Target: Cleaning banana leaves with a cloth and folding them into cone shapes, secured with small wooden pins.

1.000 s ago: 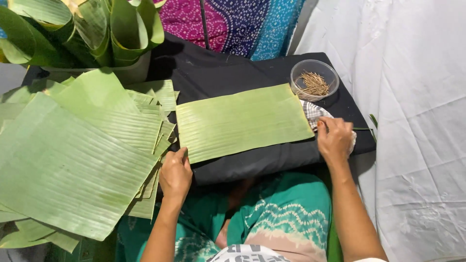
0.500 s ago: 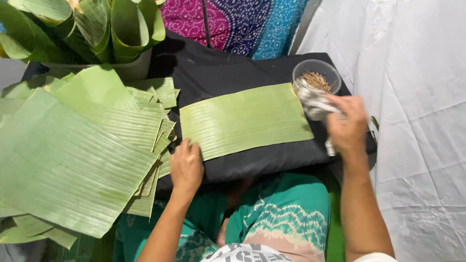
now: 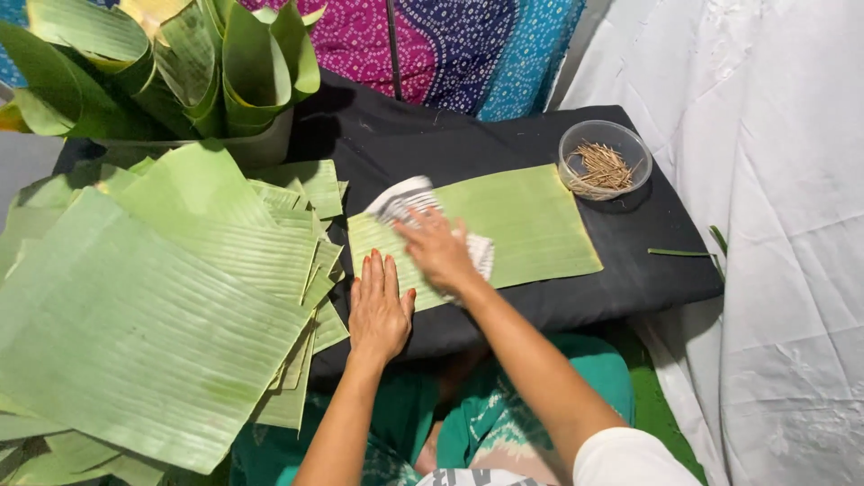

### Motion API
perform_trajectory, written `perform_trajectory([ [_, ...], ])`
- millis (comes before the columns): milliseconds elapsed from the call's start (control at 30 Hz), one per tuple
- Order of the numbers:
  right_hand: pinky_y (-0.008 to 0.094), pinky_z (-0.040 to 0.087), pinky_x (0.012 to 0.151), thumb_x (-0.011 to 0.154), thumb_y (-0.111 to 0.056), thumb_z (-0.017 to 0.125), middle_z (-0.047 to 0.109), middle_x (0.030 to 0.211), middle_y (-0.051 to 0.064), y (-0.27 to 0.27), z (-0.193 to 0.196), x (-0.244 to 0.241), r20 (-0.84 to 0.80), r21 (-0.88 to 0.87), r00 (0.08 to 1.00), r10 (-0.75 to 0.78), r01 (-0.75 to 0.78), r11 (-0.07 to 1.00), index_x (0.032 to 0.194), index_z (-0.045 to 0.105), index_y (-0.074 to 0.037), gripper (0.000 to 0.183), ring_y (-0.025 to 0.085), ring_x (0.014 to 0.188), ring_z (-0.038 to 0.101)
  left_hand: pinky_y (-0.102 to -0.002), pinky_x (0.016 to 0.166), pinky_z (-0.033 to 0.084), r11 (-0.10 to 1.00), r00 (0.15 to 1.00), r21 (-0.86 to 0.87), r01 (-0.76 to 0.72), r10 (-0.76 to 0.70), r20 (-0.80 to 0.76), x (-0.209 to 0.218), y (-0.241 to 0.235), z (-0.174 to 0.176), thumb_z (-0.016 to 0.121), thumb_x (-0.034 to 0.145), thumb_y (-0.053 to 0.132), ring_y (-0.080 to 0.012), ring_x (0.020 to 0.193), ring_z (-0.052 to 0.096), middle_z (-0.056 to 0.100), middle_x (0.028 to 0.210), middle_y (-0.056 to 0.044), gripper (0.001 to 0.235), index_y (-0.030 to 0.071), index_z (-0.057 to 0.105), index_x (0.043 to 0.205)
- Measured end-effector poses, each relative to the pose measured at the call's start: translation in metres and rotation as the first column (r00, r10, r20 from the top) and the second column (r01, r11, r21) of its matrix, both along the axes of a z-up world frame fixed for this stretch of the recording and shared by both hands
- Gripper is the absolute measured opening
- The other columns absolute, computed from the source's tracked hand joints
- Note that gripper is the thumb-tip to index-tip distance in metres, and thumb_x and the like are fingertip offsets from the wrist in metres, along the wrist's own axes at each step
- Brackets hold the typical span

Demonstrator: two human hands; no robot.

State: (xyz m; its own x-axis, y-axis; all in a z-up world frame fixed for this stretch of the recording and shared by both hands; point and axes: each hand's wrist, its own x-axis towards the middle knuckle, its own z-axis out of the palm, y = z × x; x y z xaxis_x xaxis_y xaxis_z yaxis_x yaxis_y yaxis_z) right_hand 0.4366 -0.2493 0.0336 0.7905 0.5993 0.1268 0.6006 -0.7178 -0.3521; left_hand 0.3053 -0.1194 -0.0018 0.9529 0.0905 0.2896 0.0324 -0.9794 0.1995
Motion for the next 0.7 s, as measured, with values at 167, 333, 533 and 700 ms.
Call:
perform_trajectory([
  [167, 0.083, 0.012, 0.11, 0.108, -0.034, 0.043, 0.039, 0.164, 0.0, -0.096, -0.003, 0.056, -0.006, -0.014, 0.962, -0.273, 0.272, 0.962, 0.151, 0.047, -0.044, 0.045, 0.035, 0.153, 0.027, -0.049, 0.119, 0.021, 0.999, 0.997, -0.036, 0.003, -0.006, -0.083, 0.001, 0.0, 0.007, 0.035, 0.106, 0.051, -0.0336, 0.157, 0.013, 0.016, 0.17, -0.02, 0.072, 0.005, 0.026, 0.161],
  [333, 0.072, 0.02, 0.114, 0.109, -0.04, 0.04, 0.036, 0.164, 0.001, -0.153, -0.035, 0.095, 0.056, -0.124, 0.868, -0.493, 0.496, 0.859, 0.153, 0.041, -0.044, 0.045, 0.033, 0.152, 0.026, -0.05, 0.121, 0.019, 0.999, 0.994, -0.051, 0.004, -0.01, -0.109, 0.001, 0.0, 0.011, 0.034, 0.106, 0.051, -0.0332, 0.158, 0.011, 0.013, 0.171, -0.019, 0.073, 0.006, 0.024, 0.162],
  [533, 0.058, 0.043, 0.097, 0.102, -0.024, 0.055, 0.067, 0.118, 0.01, -0.032, 0.008, -0.023, 0.248, 0.132, 0.967, -0.065, 0.033, 0.991, 0.125, 0.071, -0.02, 0.028, 0.036, 0.115, 0.059, -0.05, 0.121, 0.018, 0.999, 0.968, -0.034, -0.004, -0.004, -0.251, 0.003, 0.0, 0.012, 0.028, 0.105, 0.056, -0.0323, 0.159, 0.008, 0.011, 0.171, -0.017, 0.076, 0.008, 0.021, 0.162],
  [700, 0.056, 0.039, 0.103, 0.096, -0.025, 0.06, 0.058, 0.143, 0.009, -0.066, -0.021, -0.015, 0.361, 0.184, 0.928, 0.092, -0.168, 0.968, 0.147, 0.054, -0.03, 0.051, 0.035, 0.136, 0.05, -0.05, 0.122, 0.019, 1.0, 0.954, -0.024, -0.008, 0.001, -0.301, 0.004, 0.004, 0.013, 0.029, 0.103, 0.062, -0.0313, 0.159, 0.007, 0.008, 0.172, -0.016, 0.081, 0.009, 0.019, 0.162],
])
